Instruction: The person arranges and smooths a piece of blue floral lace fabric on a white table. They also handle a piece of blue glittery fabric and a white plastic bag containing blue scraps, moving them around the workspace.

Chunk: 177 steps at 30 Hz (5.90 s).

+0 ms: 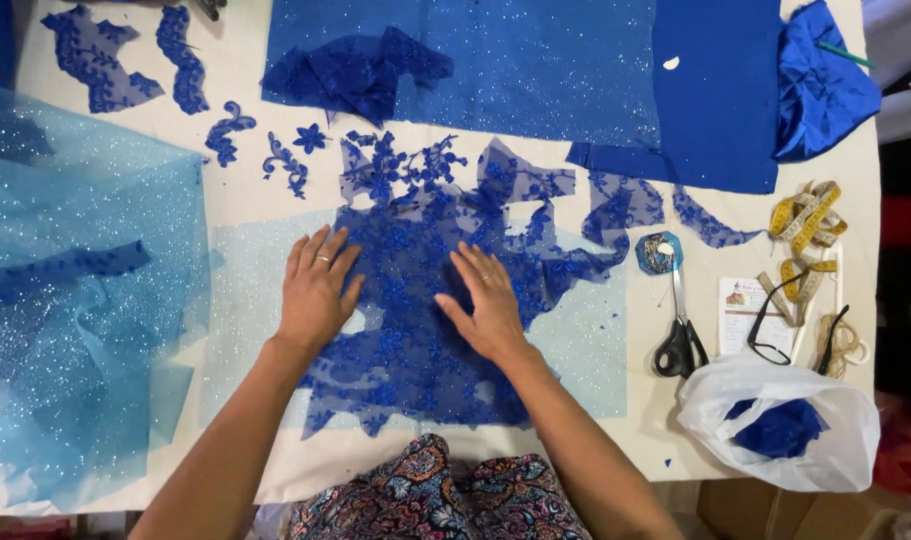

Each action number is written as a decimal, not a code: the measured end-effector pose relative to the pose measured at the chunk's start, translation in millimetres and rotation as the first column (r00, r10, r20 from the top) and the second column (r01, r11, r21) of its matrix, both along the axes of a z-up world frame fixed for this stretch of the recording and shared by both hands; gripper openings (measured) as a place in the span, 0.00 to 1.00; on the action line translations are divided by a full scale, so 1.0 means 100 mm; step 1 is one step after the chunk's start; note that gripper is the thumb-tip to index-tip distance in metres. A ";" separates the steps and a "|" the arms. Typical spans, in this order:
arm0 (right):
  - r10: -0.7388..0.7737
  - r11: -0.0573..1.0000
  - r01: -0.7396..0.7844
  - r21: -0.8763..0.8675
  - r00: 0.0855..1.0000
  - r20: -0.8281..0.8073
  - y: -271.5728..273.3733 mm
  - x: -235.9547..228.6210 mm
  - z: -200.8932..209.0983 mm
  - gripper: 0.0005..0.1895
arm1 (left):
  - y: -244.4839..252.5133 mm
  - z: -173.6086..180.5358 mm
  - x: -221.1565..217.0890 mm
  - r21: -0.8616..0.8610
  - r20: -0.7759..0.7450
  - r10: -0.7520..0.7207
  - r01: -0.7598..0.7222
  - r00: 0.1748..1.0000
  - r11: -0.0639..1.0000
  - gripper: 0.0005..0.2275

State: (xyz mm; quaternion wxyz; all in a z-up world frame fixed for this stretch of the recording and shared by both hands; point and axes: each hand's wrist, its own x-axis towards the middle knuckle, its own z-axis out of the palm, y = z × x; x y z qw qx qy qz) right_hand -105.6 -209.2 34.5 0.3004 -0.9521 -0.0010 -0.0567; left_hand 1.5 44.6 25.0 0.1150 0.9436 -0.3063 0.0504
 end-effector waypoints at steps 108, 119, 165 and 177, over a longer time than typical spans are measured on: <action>-0.728 0.400 0.881 0.252 0.473 -0.496 -0.15 -2.08 0.58 0.08 | 0.26 0.12 -1.04 -0.030 -0.775 0.037 -0.094 0.631 0.995 0.08; -0.697 0.311 0.849 0.426 0.509 -0.505 -0.05 -2.12 0.61 0.06 | 0.34 0.52 -1.24 -0.242 -0.857 0.025 -0.445 0.514 0.862 0.06; -0.473 0.518 0.828 0.214 0.486 -0.735 0.16 -2.20 0.22 0.10 | 0.72 -0.13 -1.39 0.090 -0.305 -0.107 0.141 0.946 0.986 0.12; -0.408 0.722 0.692 -0.011 0.413 -0.814 0.09 -2.11 0.38 0.15 | 0.96 -0.36 -1.46 0.211 -0.227 0.095 -0.046 0.969 0.976 0.20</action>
